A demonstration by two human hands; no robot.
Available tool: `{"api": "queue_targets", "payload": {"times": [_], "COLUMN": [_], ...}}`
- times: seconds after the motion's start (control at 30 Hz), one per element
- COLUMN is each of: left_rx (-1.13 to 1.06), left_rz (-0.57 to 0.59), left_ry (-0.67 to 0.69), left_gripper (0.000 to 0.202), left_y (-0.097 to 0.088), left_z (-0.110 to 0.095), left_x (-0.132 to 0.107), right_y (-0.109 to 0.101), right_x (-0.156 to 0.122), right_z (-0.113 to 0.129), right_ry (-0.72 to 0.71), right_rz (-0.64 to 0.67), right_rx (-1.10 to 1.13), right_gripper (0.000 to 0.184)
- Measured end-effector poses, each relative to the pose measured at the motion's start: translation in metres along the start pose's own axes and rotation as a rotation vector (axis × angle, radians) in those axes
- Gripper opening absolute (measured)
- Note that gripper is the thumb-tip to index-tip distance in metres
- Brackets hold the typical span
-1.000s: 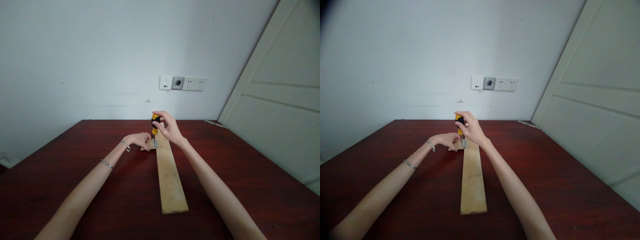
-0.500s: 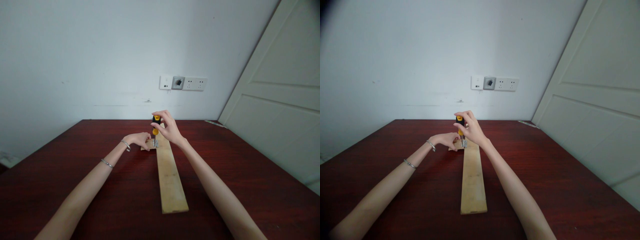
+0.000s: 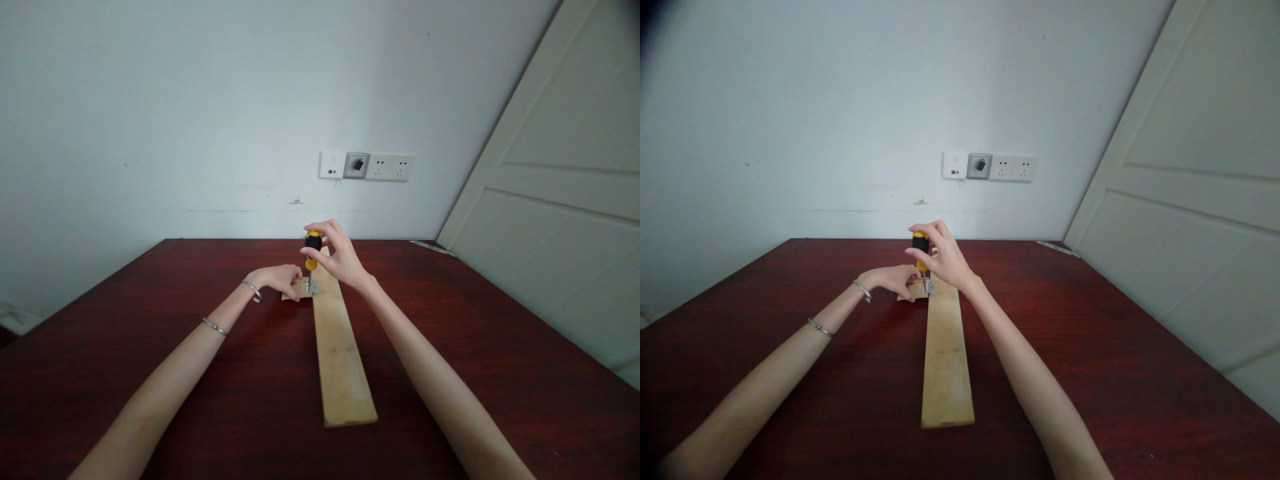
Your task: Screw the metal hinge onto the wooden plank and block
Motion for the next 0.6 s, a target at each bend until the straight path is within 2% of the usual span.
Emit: {"api": "queue_targets", "payload": {"times": [0.17,0.43,0.6], "left_rx": [0.037,0.028,0.029], "left_rz": [-0.032,-0.021,-0.019], "left_ry": [-0.001,0.007,0.010], "left_gripper": [0.045,0.044,0.044], "left_y": [-0.0026,-0.0013,-0.0018], "left_z": [-0.0002,0.0020,-0.0017], "left_x": [-0.0001,0.0004,-0.0011], "right_y": [0.0015,0.0006,-0.0012], "right_x": [0.0000,0.0005,0.0015], "right_z": [0.0014,-0.0022,0.0058], "right_ry": [-0.024,0.011,-0.032], "right_rz": [0.078,0.038,0.082], "right_rx": [0.044,0.008,0.025], "right_gripper": [0.039,0.040,0.040]}}
Point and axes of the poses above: each hand's wrist, its own x-axis towards the middle knuckle, its own y-axis out of the palm, z = x × y, the point moved 8 cm from there along x, towards the middle knuckle, and after that the axes turned 3 degrees about -x, right-handed, at the moved point
